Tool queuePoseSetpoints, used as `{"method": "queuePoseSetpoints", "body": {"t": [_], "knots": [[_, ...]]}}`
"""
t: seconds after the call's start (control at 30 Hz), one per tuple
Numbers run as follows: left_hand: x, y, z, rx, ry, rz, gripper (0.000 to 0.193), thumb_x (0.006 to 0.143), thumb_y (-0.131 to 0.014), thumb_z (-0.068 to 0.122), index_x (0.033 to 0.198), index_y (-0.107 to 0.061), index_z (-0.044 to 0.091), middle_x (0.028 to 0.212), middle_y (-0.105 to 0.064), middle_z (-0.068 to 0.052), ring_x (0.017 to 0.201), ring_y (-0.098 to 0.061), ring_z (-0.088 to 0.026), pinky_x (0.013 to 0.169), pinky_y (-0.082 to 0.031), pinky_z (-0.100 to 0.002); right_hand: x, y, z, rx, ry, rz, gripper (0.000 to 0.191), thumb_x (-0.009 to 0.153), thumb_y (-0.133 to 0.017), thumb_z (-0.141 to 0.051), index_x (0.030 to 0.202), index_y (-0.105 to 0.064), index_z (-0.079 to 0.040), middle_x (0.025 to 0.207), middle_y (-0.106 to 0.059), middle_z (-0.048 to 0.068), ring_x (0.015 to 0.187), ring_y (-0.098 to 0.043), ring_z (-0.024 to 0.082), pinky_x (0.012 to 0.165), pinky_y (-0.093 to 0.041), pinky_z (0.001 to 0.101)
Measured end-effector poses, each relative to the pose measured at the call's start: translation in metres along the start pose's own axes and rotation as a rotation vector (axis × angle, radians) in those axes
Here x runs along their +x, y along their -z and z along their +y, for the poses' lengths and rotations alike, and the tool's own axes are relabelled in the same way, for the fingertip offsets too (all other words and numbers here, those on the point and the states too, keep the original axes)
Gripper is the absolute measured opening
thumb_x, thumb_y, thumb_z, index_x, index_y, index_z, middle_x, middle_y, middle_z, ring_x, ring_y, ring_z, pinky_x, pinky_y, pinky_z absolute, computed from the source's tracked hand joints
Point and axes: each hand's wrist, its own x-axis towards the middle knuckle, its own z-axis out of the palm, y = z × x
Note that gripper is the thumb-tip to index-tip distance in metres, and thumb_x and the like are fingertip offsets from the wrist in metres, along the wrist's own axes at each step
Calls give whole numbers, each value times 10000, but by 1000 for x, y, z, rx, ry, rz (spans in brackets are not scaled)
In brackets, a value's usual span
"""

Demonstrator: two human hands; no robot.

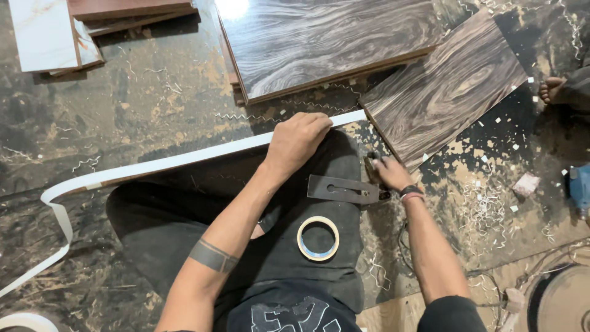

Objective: The person sits on the floor with a narrow particle board strip across their lap and applies white edge banding tape to its raw edge. They press the tape along the edge by hand, then run a hand-held iron along the strip to heat and adhere the banding, working along the length of the board.

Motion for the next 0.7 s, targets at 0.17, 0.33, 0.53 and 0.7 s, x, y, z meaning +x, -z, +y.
{"method": "queuePoseSetpoints", "body": {"t": [0.17,0.33,0.53,0.7], "knots": [[5,2,3,-28,68,-28,78,934,-718,175,982,-725,114,1011,-743,-15,907,-700,-259,743,-565,-393,-4,-16,3,372,-65,58,394,994,-636,-350,1109,-681,23,927,-690,187,802,-647,299,752,-504,445],[8,-1,2,-50,66,-1,72,929,-713,178,965,-721,115,1009,-749,-16,899,-702,-269,731,-558,-400,-8,39,-13,152,26,232,356,978,-650,-318,1206,-695,-48,957,-675,74,853,-652,207,781,-506,368],[10,-4,1,-66,121,-10,80,915,-719,180,963,-746,123,962,-746,-25,893,-700,-274,737,-557,-409,-35,139,-75,404,126,212,240,1011,-609,-257,1140,-662,-62,756,-597,-13,604,-523,67,522,-410,251],[12,-6,0,-66,129,-5,84,921,-706,197,958,-745,133,964,-747,-20,890,-700,-274,732,-556,-414,-15,164,-144,496,234,113,208,1050,-603,-263,1066,-624,-57,748,-544,-38,596,-447,49,508,-337,241]]}}
